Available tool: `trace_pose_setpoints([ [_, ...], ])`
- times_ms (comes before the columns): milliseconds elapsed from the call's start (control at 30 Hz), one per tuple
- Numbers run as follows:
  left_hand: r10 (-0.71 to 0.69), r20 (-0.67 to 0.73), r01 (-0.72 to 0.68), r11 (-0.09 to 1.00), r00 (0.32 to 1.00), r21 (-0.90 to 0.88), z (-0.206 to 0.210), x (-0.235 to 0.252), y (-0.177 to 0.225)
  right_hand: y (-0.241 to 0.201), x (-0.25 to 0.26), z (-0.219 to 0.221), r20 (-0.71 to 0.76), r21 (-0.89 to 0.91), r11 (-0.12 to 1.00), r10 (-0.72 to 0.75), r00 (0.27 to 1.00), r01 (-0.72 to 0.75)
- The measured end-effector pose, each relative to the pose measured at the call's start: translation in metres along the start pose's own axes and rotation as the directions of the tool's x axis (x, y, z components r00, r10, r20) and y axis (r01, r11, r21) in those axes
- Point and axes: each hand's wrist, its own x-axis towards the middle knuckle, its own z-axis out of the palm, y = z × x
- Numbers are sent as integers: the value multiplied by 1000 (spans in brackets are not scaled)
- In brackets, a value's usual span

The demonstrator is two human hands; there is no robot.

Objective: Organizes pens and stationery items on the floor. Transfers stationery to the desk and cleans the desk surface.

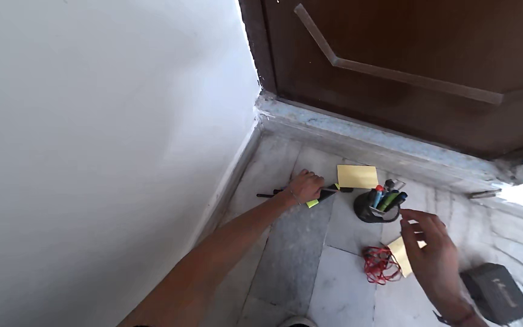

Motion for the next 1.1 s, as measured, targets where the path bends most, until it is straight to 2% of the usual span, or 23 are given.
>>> trace_pose_setpoints([
  [33,-4,-44,2,999,999,-47,1,-6,7,-3,-3,2,31,15,1000,4,1000,-5],
  [100,13,-236,-49,988,972,-146,5,-19,25,-9,-7,5,137,73,995,60,989,-70],
  [167,-2,-325,-98,952,946,-290,2,-38,53,-16,-11,6,279,157,958,191,941,-241],
  [267,-78,-209,-70,782,975,-619,-4,-72,102,-19,-14,10,431,293,841,309,848,-455],
  [367,-158,-149,-28,586,976,-810,10,-94,135,-25,-13,11,434,345,748,408,803,-567],
  [500,-319,-99,39,400,943,-916,25,-101,154,-29,-12,8,326,295,711,553,767,-638],
  [633,-349,-117,6,332,930,-943,27,-100,163,-28,-10,3,435,336,626,559,706,-703],
  [700,-319,-117,-6,330,941,-944,23,-97,165,-28,-9,1,480,356,597,543,688,-719],
  [733,-304,-112,-1,344,946,-939,20,-96,164,-27,-8,0,465,359,621,529,710,-697],
  [833,-310,-130,38,481,942,-876,13,-89,149,-21,0,-10,277,301,813,426,861,-499],
  [900,-374,-97,159,598,922,-786,14,-82,127,-15,12,-24,105,219,925,295,950,-311],
  [967,-457,-74,300,690,886,-659,19,-75,102,-12,26,-36,-26,117,978,177,984,-173],
  [1033,-525,-62,413,732,849,-542,22,-67,81,-9,35,-39,-73,34,993,116,991,-113],
  [1100,-570,-27,498,739,821,-453,23,-61,67,-4,41,-31,-47,-37,997,69,996,-71],
])
